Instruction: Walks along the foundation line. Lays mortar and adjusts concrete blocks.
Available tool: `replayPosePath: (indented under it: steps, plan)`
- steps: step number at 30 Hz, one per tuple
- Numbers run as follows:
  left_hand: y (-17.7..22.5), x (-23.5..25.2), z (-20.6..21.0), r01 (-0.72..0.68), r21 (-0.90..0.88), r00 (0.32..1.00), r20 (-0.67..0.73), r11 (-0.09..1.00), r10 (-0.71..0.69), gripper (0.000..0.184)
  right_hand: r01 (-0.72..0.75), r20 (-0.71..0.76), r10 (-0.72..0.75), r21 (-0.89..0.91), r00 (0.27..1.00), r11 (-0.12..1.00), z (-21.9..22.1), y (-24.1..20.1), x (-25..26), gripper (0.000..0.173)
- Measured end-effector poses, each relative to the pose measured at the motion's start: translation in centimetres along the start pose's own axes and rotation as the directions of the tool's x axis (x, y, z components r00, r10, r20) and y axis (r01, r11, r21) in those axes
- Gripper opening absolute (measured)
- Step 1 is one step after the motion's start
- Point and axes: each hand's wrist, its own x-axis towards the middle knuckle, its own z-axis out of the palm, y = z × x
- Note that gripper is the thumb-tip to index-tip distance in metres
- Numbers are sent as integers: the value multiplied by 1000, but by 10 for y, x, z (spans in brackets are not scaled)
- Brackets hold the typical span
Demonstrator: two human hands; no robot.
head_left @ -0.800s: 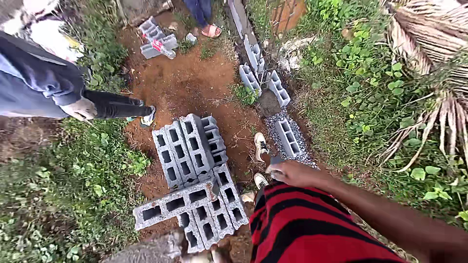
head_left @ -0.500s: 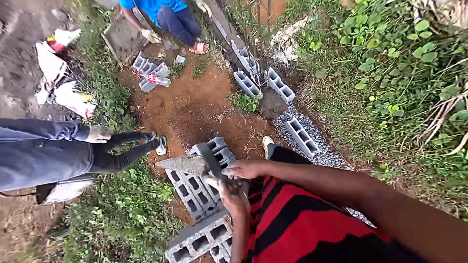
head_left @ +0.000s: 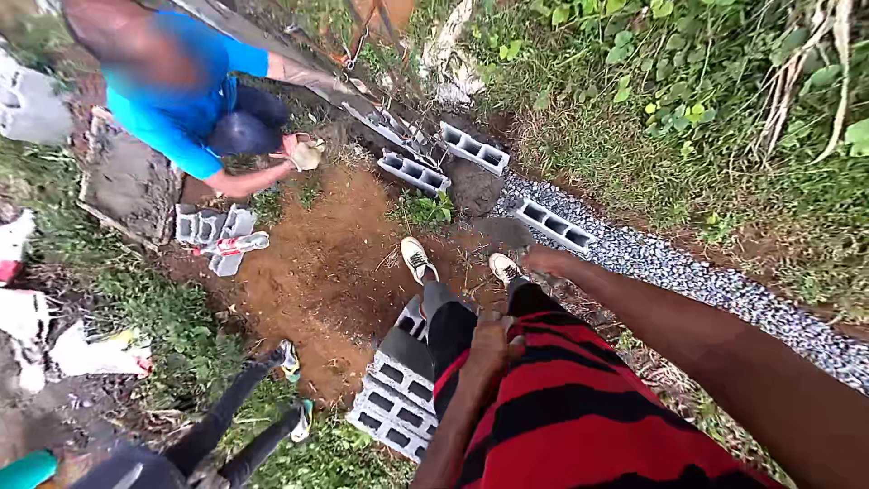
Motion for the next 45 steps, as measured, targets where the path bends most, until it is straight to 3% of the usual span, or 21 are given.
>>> replayPosePath:
  steps: [3,5,9,11,14,15,17,18,20,22,24,26,28,31,33,36,38,40,42,43,45]
  plan:
    - [-14,32,-1,-176,103,963,224,979,150,51,-104,-111,71,-325,991,940,-26,30,3,43]
    - [-31,43,-14,-292,136,930,273,947,248,41,-200,-171,148,-342,974,918,-28,46,-9,45]
    - [-59,36,-88,-502,188,828,388,844,406,27,-341,-221,329,-21,918,940,2,82,-37,43]
    - [-63,24,-124,-544,27,780,385,839,494,26,-357,-248,379,128,892,925,24,80,-64,42]
    - [-35,2,-163,-411,-326,735,433,851,521,23,-416,-266,484,275,834,867,54,57,-101,43]
    - [-21,-12,-176,-468,-383,650,461,796,604,19,-439,-249,520,316,817,841,64,55,-107,44]
    - [-7,-27,-194,-763,-353,382,430,542,818,12,-465,-186,572,414,798,783,80,53,-108,46]
    - [-2,-28,-200,-818,-297,324,471,493,821,12,-467,-154,585,457,796,757,88,53,-105,46]
    - [-2,-20,-203,-826,-134,379,586,547,716,16,-445,-129,580,516,804,732,108,64,-86,45]
    - [-14,2,-204,-772,44,524,608,634,596,17,-430,-108,563,536,819,727,119,74,-59,45]
    - [-35,30,-206,-663,217,685,560,716,465,23,-412,-94,537,537,838,736,117,85,-28,46]
    - [-68,51,-207,-531,443,817,494,723,297,42,-393,-67,505,544,860,742,122,88,5,48]
    - [-106,72,-192,-444,553,869,457,705,189,52,-382,-65,503,569,862,728,118,89,36,46]
    - [-157,86,-160,-463,336,855,413,820,314,26,-350,-88,509,626,856,696,123,82,62,45]
    - [-158,85,-166,-467,190,839,404,864,364,23,-322,-123,522,663,844,676,126,70,65,45]
    - [-144,70,-190,-288,12,808,540,958,236,24,-330,-118,535,672,836,663,129,49,44,44]
    - [-145,61,-199,-183,-6,701,701,983,135,24,-343,-100,535,667,839,662,133,40,30,43]
    - [-173,45,-204,-253,-99,590,772,962,235,25,-332,-71,512,684,856,650,139,32,13,43]
    - [-170,49,-226,-249,-1,547,825,968,142,26,-274,-82,487,741,869,613,143,35,12,44]
    - [-167,60,-234,-266,67,562,821,962,99,24,-234,-99,475,771,875,592,144,38,23,44]
    - [-177,87,-248,-444,81,630,737,892,246,16,-176,-115,445,809,888,561,149,44,59,42]
